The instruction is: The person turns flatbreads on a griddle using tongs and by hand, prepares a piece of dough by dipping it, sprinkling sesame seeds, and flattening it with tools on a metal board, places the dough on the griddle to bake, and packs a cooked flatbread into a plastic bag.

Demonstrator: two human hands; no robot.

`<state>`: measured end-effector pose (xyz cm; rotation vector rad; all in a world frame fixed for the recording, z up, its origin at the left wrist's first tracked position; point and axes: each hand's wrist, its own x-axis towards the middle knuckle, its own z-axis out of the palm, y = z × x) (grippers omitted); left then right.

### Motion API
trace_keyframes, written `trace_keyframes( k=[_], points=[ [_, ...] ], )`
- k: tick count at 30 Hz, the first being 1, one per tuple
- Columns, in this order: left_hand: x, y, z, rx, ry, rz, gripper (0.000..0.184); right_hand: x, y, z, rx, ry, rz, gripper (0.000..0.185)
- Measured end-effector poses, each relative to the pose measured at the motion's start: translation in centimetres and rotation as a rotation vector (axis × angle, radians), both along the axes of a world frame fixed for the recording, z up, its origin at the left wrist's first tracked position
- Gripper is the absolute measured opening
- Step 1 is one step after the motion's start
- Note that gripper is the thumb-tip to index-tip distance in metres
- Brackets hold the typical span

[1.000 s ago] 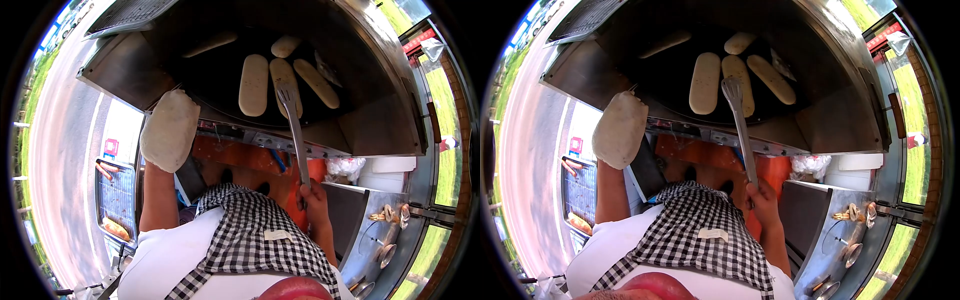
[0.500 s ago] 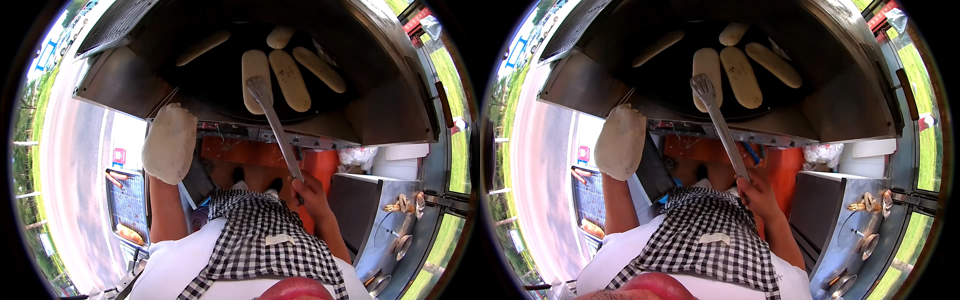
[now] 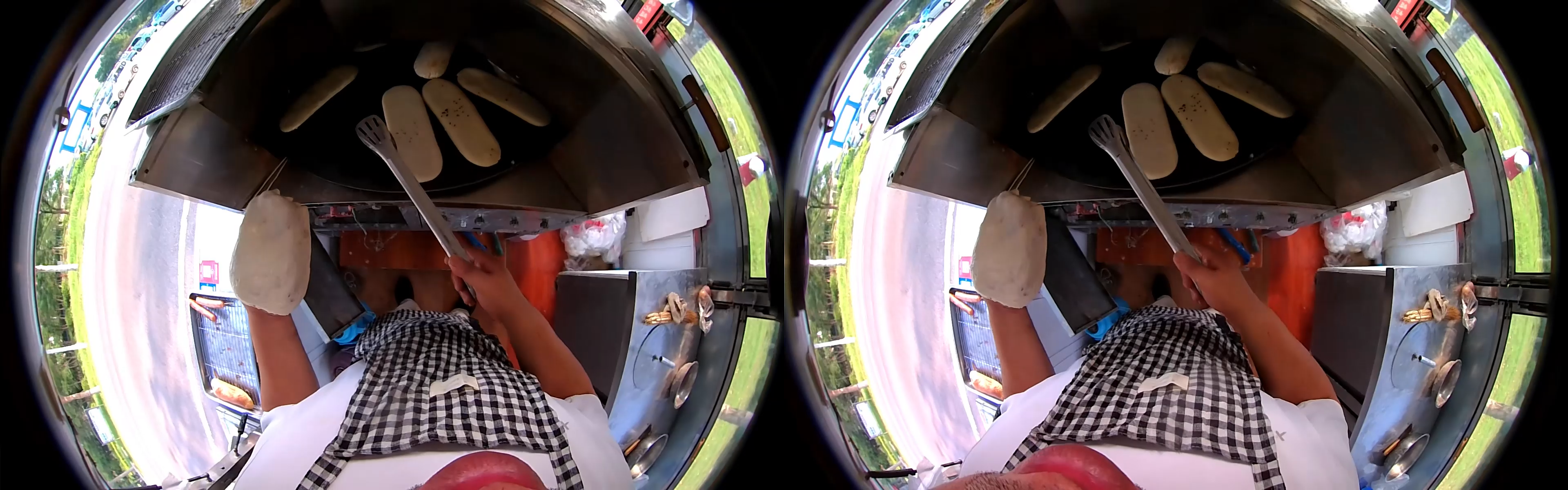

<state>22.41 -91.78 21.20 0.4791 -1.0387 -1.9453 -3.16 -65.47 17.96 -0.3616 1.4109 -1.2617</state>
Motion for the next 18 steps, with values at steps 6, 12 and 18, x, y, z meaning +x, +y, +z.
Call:
trace_keyframes(
  k=[6, 12, 18],
  points=[
    [0.9, -0.4, 0.2, -0.052, 0.056, -0.079, 0.052, 0.5, -2.4, 0.6, 0.009, -0.003, 0.012, 0.029],
    [1.3, -0.4, 0.5, -0.529, -0.461, 0.020, 0.050, 0.4, -4.1, 0.7, -0.005, -0.046, 0.070, 0.033],
    [2.5, 0.0, 1.2, -0.818, -0.919, 0.172, 0.046, 1.2, -6.3, 1.8, 0.009, -0.065, 0.060, 0.035]
  ],
)
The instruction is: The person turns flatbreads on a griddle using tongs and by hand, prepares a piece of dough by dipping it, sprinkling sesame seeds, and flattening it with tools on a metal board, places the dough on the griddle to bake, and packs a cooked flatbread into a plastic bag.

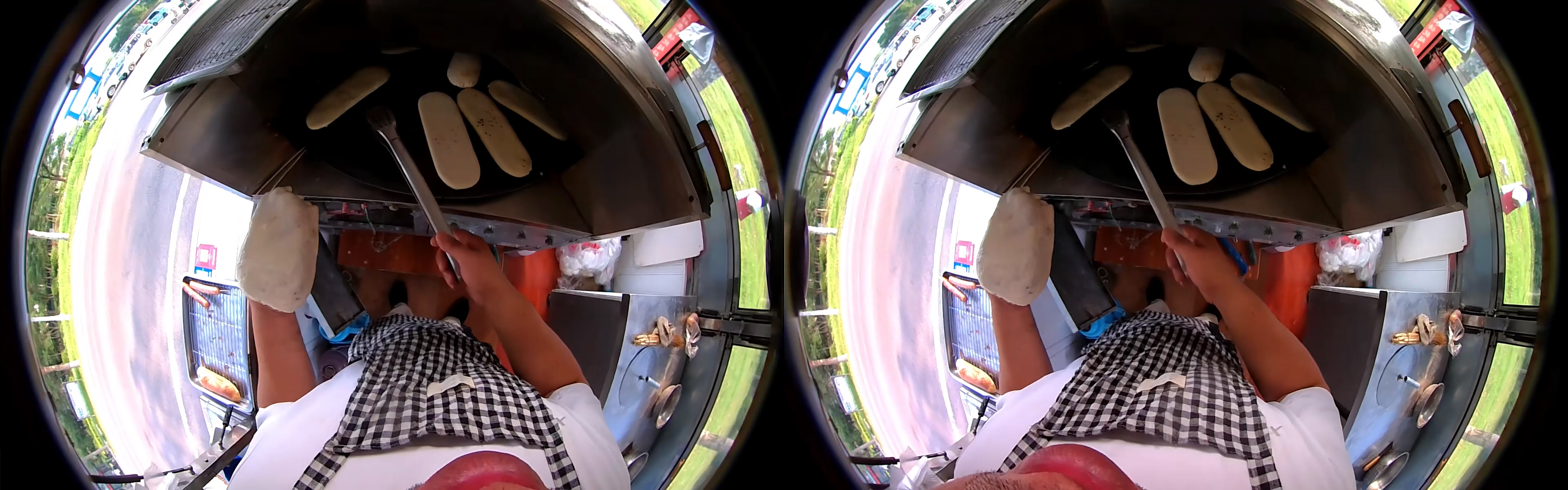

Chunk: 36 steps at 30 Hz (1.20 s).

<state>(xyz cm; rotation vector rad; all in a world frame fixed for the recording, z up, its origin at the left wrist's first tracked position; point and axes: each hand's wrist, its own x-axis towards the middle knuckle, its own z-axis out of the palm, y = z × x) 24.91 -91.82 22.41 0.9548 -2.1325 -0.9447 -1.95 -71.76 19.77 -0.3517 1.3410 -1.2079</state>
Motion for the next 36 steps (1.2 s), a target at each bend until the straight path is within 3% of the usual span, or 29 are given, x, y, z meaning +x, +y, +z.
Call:
trace_keyframes(
  k=[2, 4, 5, 6, 8, 11, 17, 20, 23, 29, 31, 36],
  points=[
    [-1.4, 0.8, 2.1, -0.577, -0.634, 0.097, 0.045, -0.3, -0.9, -1.7, -0.054, -0.002, -0.019, 0.035],
    [-0.8, 0.2, 0.7, -0.153, -0.186, 0.063, 0.043, -0.4, -1.9, -0.3, 0.014, -0.009, -0.025, 0.034],
    [-0.4, 0.0, 0.2, -0.061, -0.084, 0.057, 0.042, -0.4, -2.3, 0.2, 0.048, -0.010, -0.027, 0.034],
    [-0.4, 0.1, 0.4, 0.029, 0.020, 0.053, 0.041, -0.3, -2.7, 0.2, 0.067, -0.017, -0.031, 0.034],
    [-0.5, 0.3, 1.3, -0.026, -0.021, 0.067, 0.038, -0.1, -3.6, 0.2, 0.104, -0.029, -0.039, 0.035],
    [-1.6, 0.5, 4.9, -0.799, -0.848, 0.056, 0.037, -0.1, -5.0, -0.8, 0.023, -0.011, -0.016, 0.040],
    [-0.4, -0.3, 3.0, -0.891, -0.808, 0.093, 0.035, -0.2, -7.6, -1.2, -0.024, 0.047, -0.023, 0.037],
    [1.3, -1.8, -0.2, -0.708, -0.726, 0.136, 0.039, -0.5, -9.3, -1.7, -0.047, 0.027, -0.026, 0.037],
    [1.3, -1.4, 1.0, -0.810, -0.906, 0.106, 0.045, -0.3, -10.4, -1.1, -0.059, 0.031, -0.051, 0.036],
    [3.3, -2.5, -3.2, -0.371, -0.440, 0.116, 0.049, 0.0, -11.9, -0.8, -0.048, 0.053, -0.082, 0.029],
    [2.0, -2.3, -1.3, -0.542, -0.649, 0.096, 0.046, -0.1, -11.3, -0.7, -0.053, 0.058, -0.085, 0.028],
    [0.0, -1.5, 1.5, -0.679, -0.592, 0.029, 0.038, 0.1, -10.0, -0.8, -0.029, 0.030, -0.125, 0.026]
  ],
)
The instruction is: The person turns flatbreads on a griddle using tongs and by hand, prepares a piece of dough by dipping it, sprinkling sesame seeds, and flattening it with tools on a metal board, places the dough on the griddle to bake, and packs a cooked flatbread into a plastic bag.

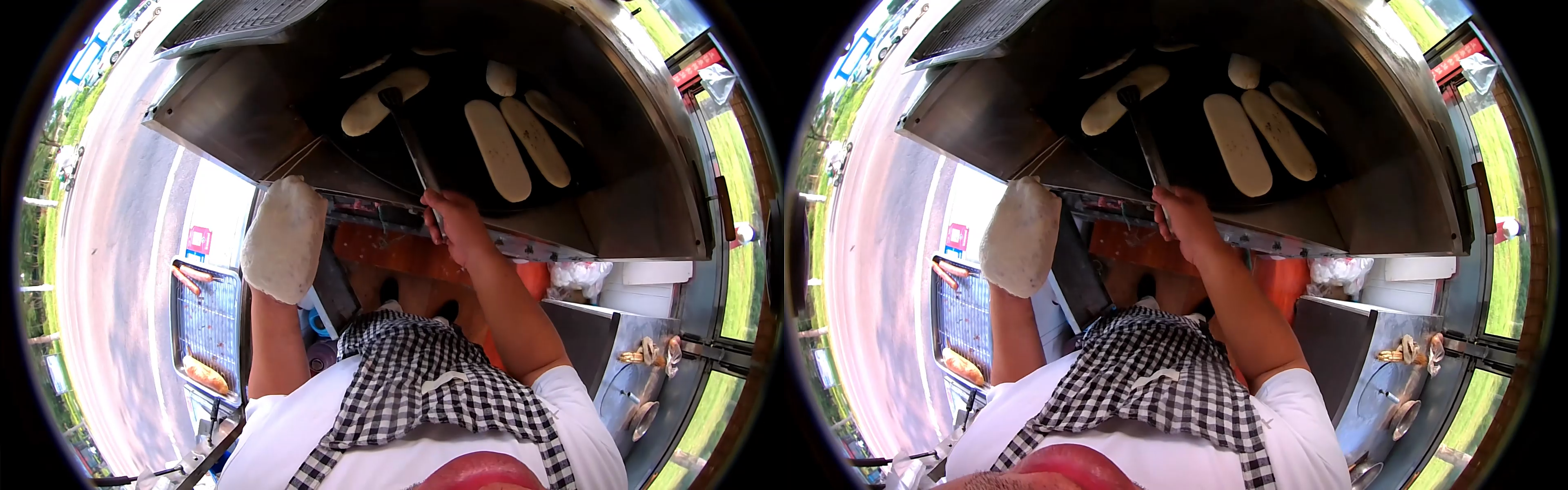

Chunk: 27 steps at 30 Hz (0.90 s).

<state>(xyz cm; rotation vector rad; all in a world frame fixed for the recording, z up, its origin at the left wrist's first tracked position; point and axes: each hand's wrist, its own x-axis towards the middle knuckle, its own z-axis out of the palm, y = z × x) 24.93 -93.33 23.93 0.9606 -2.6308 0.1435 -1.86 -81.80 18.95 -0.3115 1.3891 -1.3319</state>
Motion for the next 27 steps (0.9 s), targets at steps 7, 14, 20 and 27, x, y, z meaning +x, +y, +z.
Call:
trace_keyframes(
  k=[7, 14, 20, 27],
  points=[
    [-1.9, 0.4, 0.4, 0.080, 0.107, -0.012, 0.038, -0.9, -0.6, 0.0, -0.046, 0.006, 0.024, 0.025],
    [1.3, -1.0, -4.1, 1.214, 1.090, -0.166, 0.046, -1.0, 0.8, -1.7, -0.013, -0.005, -0.003, 0.026],
    [0.9, -0.2, -3.6, 1.223, 1.149, -0.187, 0.047, -1.8, 3.4, -0.2, -0.091, -0.026, -0.019, 0.025],
    [1.1, 0.4, -3.3, 0.440, 0.387, 0.035, 0.046, -7.7, 12.6, 0.8, 0.088, 0.041, -0.033, 0.026]
  ],
)
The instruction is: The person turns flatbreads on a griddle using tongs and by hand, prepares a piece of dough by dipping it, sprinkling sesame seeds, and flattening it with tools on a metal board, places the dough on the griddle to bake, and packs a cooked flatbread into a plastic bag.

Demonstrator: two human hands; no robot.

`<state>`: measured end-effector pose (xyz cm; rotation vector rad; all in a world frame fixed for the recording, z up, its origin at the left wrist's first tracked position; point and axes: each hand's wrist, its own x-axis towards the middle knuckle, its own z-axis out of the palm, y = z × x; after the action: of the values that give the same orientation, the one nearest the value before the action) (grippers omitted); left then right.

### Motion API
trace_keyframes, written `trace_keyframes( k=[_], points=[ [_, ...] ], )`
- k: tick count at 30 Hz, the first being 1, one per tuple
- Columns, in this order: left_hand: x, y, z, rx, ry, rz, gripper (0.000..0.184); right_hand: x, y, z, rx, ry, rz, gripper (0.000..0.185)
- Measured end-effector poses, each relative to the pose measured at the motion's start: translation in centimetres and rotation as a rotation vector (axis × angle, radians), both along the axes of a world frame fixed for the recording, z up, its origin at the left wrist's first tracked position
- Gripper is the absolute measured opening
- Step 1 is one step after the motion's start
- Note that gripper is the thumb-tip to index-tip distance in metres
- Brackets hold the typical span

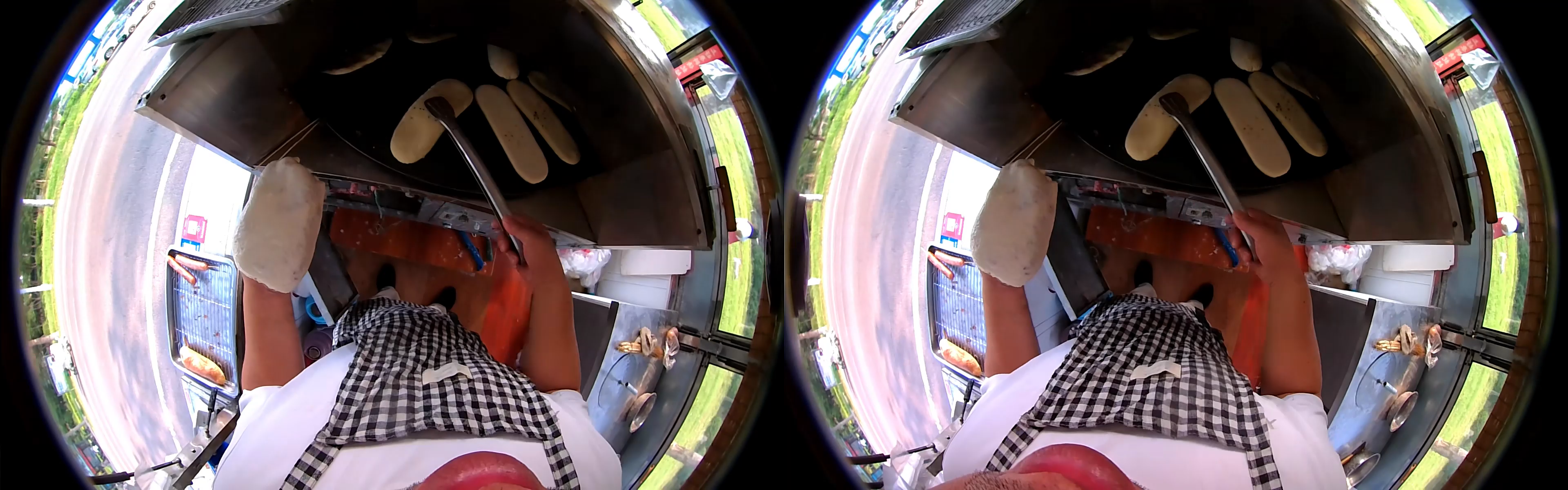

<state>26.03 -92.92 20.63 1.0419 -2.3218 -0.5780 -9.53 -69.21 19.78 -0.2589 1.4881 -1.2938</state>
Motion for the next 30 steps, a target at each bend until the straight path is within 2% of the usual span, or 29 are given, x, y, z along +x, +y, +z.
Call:
trace_keyframes(
  k=[1, 3, 8, 11, 14, 17, 20, 23, 25, 28, 30],
  points=[
    [-0.2, 0.2, 0.6, -0.086, -0.067, -0.011, 0.046, -0.7, 1.3, -0.2, 0.007, 0.003, 0.005, 0.024],
    [-0.8, 0.0, 0.9, -0.068, -0.029, -0.043, 0.045, -1.2, 2.2, -0.3, 0.003, 0.013, 0.014, 0.022],
    [-2.4, -0.5, 0.5, 0.462, 0.457, -0.148, 0.041, -0.5, 1.8, -1.0, -0.067, 0.041, -0.006, 0.023],
    [-2.6, -0.4, -0.1, 0.974, 0.982, -0.246, 0.042, 0.1, 0.4, -0.4, -0.039, -0.010, -0.061, 0.024],
    [-2.6, 0.5, 0.6, 1.241, 1.279, -0.267, 0.045, -0.2, -1.0, -1.0, -0.112, -0.073, -0.055, 0.029],
    [-2.8, 1.0, 0.9, 1.083, 1.184, -0.355, 0.048, -0.9, -2.4, -1.7, -0.178, -0.125, -0.039, 0.028],
    [-2.2, 1.1, 0.9, 1.197, 1.295, -0.346, 0.048, 0.0, -3.4, -1.1, -0.182, -0.182, -0.096, 0.028],
    [-1.2, 0.9, 0.0, 1.115, 1.228, -0.229, 0.049, 2.2, -3.6, -1.8, -0.217, -0.239, -0.150, 0.029],
    [-0.9, 0.6, -0.1, 0.866, 0.983, -0.146, 0.047, 3.9, -3.3, -1.5, -0.197, -0.207, -0.155, 0.028],
    [-0.5, 0.4, -0.7, 0.645, 0.731, -0.089, 0.045, 4.7, -2.8, -2.0, -0.169, -0.198, -0.112, 0.029],
    [-0.8, 0.3, -0.5, 0.353, 0.376, -0.076, 0.044, 4.6, -2.5, -1.9, -0.123, -0.202, -0.084, 0.030]
  ],
)
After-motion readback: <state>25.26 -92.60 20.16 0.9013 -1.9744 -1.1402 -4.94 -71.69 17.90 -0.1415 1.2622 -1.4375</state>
